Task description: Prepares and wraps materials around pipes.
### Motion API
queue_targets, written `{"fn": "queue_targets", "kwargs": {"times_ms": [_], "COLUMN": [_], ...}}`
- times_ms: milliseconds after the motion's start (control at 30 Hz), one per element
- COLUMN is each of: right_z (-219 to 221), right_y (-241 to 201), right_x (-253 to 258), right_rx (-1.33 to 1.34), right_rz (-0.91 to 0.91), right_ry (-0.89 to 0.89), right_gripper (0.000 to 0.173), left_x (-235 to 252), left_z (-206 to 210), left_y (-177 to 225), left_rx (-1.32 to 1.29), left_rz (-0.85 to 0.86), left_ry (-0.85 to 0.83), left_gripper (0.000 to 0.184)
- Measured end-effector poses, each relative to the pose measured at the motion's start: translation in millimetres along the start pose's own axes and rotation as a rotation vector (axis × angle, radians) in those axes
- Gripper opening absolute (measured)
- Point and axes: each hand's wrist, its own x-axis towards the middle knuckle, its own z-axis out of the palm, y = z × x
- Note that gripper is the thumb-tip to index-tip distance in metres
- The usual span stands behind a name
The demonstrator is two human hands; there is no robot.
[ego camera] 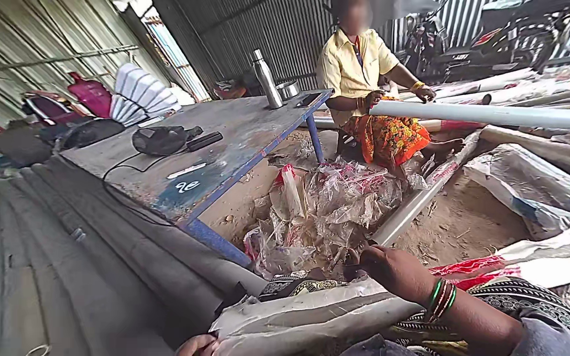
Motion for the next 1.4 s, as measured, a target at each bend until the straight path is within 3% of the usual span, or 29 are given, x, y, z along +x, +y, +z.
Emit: {"fn": "queue_targets", "kwargs": {"times_ms": [133, 200, 433, 567, 733, 833, 933, 1133, 1400], "right_z": [18.2, 24.6, 34.2, 49.3, 74.9, 90.2, 107.3, 141.8, 166.7], "right_y": [6.3, 7.8, 2.0, -7.5, -48.2, -83.9, -117.8, -167.6, -192.6], "right_x": [-2.0, -1.9, 13.2, 29.7, 64.4, 81.5, 93.6, 106.0, 110.1], "right_rx": [-0.086, -0.112, -0.048, -0.076, -0.077, -0.042, -0.039, -0.248, -0.413], "right_rz": [-0.081, -0.102, -0.002, -0.088, -0.24, -0.353, -0.507, -0.733, -0.816], "right_ry": [0.19, 0.218, -0.042, -0.019, -0.027, -0.052, -0.062, 0.026, 0.006], "right_gripper": [0.02, 0.021, 0.026, 0.03, 0.032, 0.03, 0.026, 0.024, 0.021], "left_x": [-0.1, -2.4, -5.7, -12.5, -18.1, -18.6, -16.6, -15.9, -15.2], "left_z": [10.4, 7.2, 13.6, 28.8, 56.0, 73.5, 85.9, 93.7, 98.9], "left_y": [-12.1, -10.0, -27.6, -37.8, -44.1, -46.6, -50.3, -49.9, -51.2], "left_rx": [-0.1, -0.142, -0.383, -0.505, -0.511, -0.379, -0.318, -0.281, -0.347], "left_rz": [-0.012, -0.071, -0.101, -0.038, 0.097, 0.221, 0.298, 0.294, 0.292], "left_ry": [0.105, 0.062, 0.004, 0.093, 0.36, 0.593, 0.716, 0.781, 0.804], "left_gripper": [0.023, 0.025, 0.027, 0.024, 0.02, 0.019, 0.022, 0.019, 0.016]}}
